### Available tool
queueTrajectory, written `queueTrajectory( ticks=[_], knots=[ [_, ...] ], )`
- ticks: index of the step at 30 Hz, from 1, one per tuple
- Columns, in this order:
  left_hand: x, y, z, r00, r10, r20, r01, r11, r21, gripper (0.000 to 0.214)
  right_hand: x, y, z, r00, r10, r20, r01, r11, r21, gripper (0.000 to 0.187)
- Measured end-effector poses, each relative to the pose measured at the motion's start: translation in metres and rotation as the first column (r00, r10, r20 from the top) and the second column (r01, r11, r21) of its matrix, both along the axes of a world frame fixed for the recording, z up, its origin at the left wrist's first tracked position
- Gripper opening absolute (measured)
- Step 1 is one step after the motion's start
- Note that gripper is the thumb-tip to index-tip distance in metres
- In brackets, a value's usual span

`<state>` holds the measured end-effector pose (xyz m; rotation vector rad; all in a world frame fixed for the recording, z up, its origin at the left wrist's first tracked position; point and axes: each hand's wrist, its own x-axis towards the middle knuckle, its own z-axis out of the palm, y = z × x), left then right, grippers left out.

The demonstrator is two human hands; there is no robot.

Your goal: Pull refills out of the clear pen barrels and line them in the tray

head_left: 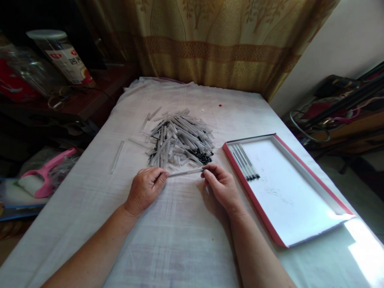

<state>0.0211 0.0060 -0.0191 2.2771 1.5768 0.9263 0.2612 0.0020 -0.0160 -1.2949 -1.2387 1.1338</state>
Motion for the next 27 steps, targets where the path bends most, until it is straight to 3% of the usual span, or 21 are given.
queueTrajectory(
  ticks=[13, 22, 27],
  knots=[
    [0.0031, -0.0006, 0.0013, 0.978, 0.020, 0.206, -0.011, 0.999, -0.045, 0.019, 0.0029, 0.0011, 0.0023, 1.000, 0.011, -0.001, -0.011, 0.995, -0.097, 0.028],
    [0.0054, -0.0018, -0.0033, 0.985, -0.113, 0.131, 0.108, 0.993, 0.047, 0.017, 0.0051, 0.0018, 0.0032, 0.995, -0.025, -0.095, 0.007, 0.984, -0.178, 0.034],
    [0.0075, -0.0015, -0.0069, 0.983, -0.157, 0.096, 0.152, 0.987, 0.061, 0.018, 0.0038, -0.0002, 0.0034, 0.996, 0.088, -0.004, -0.088, 0.990, -0.114, 0.047]
  ],
)
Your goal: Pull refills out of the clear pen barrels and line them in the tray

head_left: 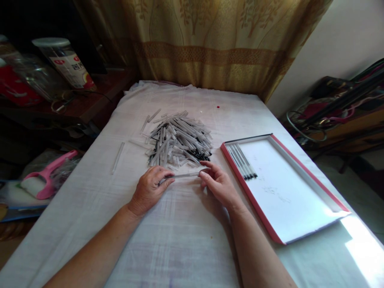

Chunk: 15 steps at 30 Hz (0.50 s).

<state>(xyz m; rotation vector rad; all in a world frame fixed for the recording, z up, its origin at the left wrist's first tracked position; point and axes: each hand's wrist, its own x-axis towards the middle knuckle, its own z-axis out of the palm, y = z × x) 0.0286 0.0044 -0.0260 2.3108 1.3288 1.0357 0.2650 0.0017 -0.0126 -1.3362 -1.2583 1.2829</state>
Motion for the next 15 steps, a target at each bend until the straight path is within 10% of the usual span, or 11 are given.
queueTrajectory(
  ticks=[4, 15],
  knots=[
    [-0.002, 0.004, -0.001, 0.997, 0.008, -0.082, -0.006, 1.000, 0.025, 0.024, 0.000, -0.001, -0.001, 0.986, 0.102, 0.129, -0.107, 0.994, 0.038, 0.027],
    [0.005, 0.014, 0.000, 0.893, 0.206, -0.399, -0.156, 0.976, 0.155, 0.020, 0.016, 0.003, -0.002, 0.972, -0.104, 0.211, 0.099, 0.995, 0.035, 0.027]
  ],
)
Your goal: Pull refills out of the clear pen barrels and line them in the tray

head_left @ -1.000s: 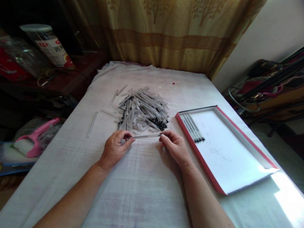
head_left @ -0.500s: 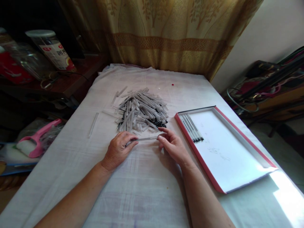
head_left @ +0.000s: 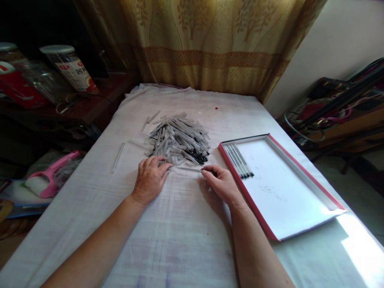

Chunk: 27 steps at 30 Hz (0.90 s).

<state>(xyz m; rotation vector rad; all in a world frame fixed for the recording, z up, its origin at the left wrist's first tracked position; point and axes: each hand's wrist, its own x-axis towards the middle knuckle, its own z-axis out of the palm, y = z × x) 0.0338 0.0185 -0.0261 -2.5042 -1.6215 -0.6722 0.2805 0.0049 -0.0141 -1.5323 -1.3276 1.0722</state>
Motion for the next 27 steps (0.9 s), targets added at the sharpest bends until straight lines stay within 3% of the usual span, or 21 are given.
queueTrajectory(
  ticks=[4, 11, 21, 27],
  knots=[
    [0.002, -0.002, 0.003, 1.000, -0.009, -0.018, 0.009, 1.000, 0.016, 0.010, -0.002, -0.001, 0.002, 1.000, 0.004, -0.020, -0.003, 1.000, 0.009, 0.027],
    [0.001, -0.008, 0.000, 0.992, -0.080, 0.095, 0.075, 0.996, 0.050, 0.016, -0.001, -0.002, 0.004, 0.998, 0.001, -0.056, -0.001, 1.000, 0.007, 0.025],
    [0.002, -0.012, 0.000, 0.988, -0.101, 0.114, 0.099, 0.995, 0.025, 0.014, -0.005, -0.003, 0.002, 0.997, 0.051, -0.065, -0.051, 0.999, -0.004, 0.022],
    [0.000, -0.015, 0.001, 0.931, -0.118, 0.346, 0.169, 0.978, -0.122, 0.021, 0.002, -0.004, 0.004, 0.973, 0.209, -0.096, -0.216, 0.974, -0.065, 0.029]
  ],
)
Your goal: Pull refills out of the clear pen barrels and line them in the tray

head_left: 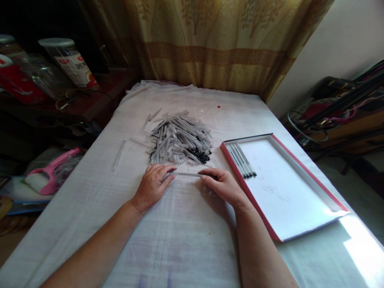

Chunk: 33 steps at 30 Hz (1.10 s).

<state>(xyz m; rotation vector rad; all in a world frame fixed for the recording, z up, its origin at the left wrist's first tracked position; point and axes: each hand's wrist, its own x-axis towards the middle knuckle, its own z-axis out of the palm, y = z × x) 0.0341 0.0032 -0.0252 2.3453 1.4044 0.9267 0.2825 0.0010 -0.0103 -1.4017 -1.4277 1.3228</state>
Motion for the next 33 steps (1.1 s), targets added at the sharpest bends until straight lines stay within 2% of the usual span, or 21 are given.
queueTrajectory(
  ticks=[4, 8, 18, 27, 33],
  knots=[
    [-0.002, -0.001, 0.000, 0.981, 0.026, 0.193, 0.010, 0.983, -0.182, 0.020, 0.006, -0.001, 0.002, 0.998, 0.045, 0.037, -0.045, 0.999, 0.016, 0.028],
    [-0.003, -0.001, 0.001, 0.957, 0.042, 0.288, 0.033, 0.967, -0.253, 0.016, 0.006, 0.000, 0.001, 0.995, 0.047, 0.087, -0.056, 0.993, 0.107, 0.023],
    [0.000, -0.003, 0.002, 0.953, 0.023, 0.301, 0.036, 0.981, -0.190, 0.013, 0.003, 0.002, -0.006, 0.984, 0.069, 0.166, -0.109, 0.963, 0.246, 0.017],
    [0.000, -0.002, 0.001, 0.956, 0.008, 0.294, 0.046, 0.984, -0.175, 0.013, 0.000, 0.003, -0.004, 0.981, 0.084, 0.174, -0.128, 0.958, 0.258, 0.017],
    [0.000, 0.000, -0.004, 0.961, 0.050, 0.272, -0.004, 0.986, -0.165, 0.016, -0.006, 0.002, 0.000, 0.965, 0.079, 0.249, -0.147, 0.952, 0.268, 0.020]
  ],
)
